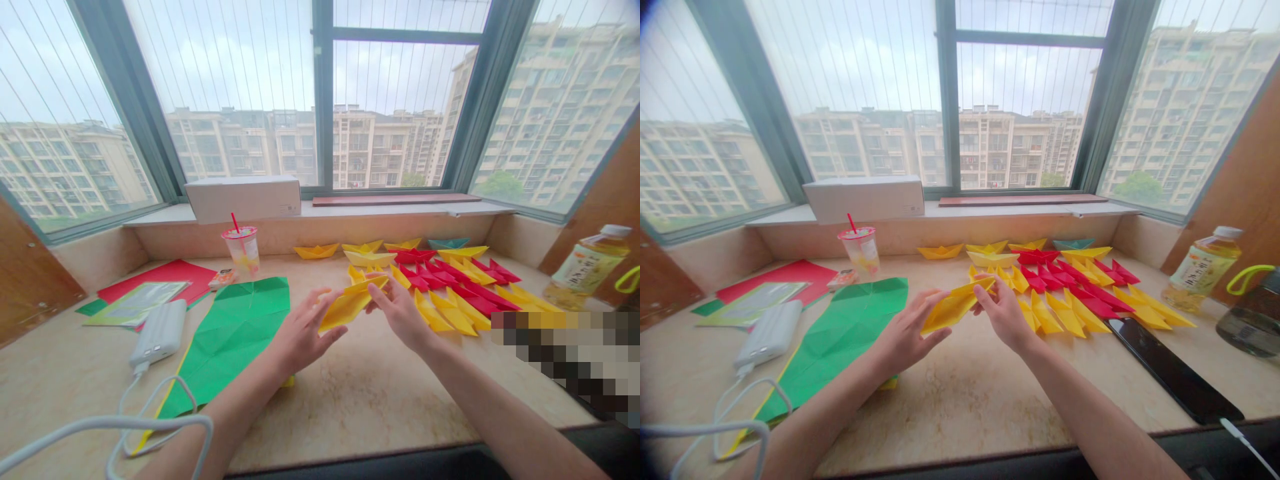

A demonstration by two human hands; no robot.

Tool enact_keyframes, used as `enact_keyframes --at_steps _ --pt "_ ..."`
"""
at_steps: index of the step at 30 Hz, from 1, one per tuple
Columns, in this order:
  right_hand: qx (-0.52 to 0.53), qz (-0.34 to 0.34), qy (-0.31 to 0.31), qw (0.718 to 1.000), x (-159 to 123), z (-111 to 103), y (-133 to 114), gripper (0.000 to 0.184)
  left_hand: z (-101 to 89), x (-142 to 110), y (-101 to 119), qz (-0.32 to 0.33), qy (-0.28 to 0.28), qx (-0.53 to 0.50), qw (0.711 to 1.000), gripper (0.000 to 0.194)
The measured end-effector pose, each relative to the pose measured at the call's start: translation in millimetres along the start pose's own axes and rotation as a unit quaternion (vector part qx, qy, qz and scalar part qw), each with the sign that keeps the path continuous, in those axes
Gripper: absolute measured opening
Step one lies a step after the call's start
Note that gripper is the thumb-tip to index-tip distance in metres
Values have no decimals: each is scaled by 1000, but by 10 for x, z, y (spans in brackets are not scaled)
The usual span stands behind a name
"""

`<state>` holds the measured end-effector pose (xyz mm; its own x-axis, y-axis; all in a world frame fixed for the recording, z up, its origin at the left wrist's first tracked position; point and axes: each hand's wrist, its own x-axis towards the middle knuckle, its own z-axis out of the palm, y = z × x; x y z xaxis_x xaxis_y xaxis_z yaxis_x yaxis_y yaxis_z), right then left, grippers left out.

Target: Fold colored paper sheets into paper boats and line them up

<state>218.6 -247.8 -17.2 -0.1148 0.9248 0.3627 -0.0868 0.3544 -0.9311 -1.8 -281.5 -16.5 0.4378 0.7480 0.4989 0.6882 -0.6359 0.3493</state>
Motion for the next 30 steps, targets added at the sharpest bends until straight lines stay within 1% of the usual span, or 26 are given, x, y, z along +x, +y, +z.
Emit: enact_keyframes --at_steps 5,8,10,13,17,21,24,27,30 --pt "9 11 -9 1000 -21 24 58 40 -28 22 12 2 46 37 998 24" --pt "-7 16 -24 1000 -53 40 50 37 -24 38 -40 -2 49 79 996 13" --pt "-40 21 -41 998 -73 46 29 35 -21 42 -78 6 50 111 993 9" --pt "-132 19 -74 988 -93 33 -11 31 -23 40 -118 33 56 155 986 12" --pt "-251 3 -107 962 -104 -16 -41 29 -23 32 -129 82 40 189 978 17" --pt "-297 -30 -121 947 -93 -51 -4 27 -14 22 -88 135 20 223 965 19" --pt "-310 -22 -108 944 -79 -63 30 26 -7 16 -48 168 2 247 954 18" --pt "-314 -2 -103 944 -85 -62 30 27 6 14 -49 160 -6 248 955 18" --pt "-323 -7 -100 941 -103 -58 18 31 19 17 -98 133 -4 227 965 18"
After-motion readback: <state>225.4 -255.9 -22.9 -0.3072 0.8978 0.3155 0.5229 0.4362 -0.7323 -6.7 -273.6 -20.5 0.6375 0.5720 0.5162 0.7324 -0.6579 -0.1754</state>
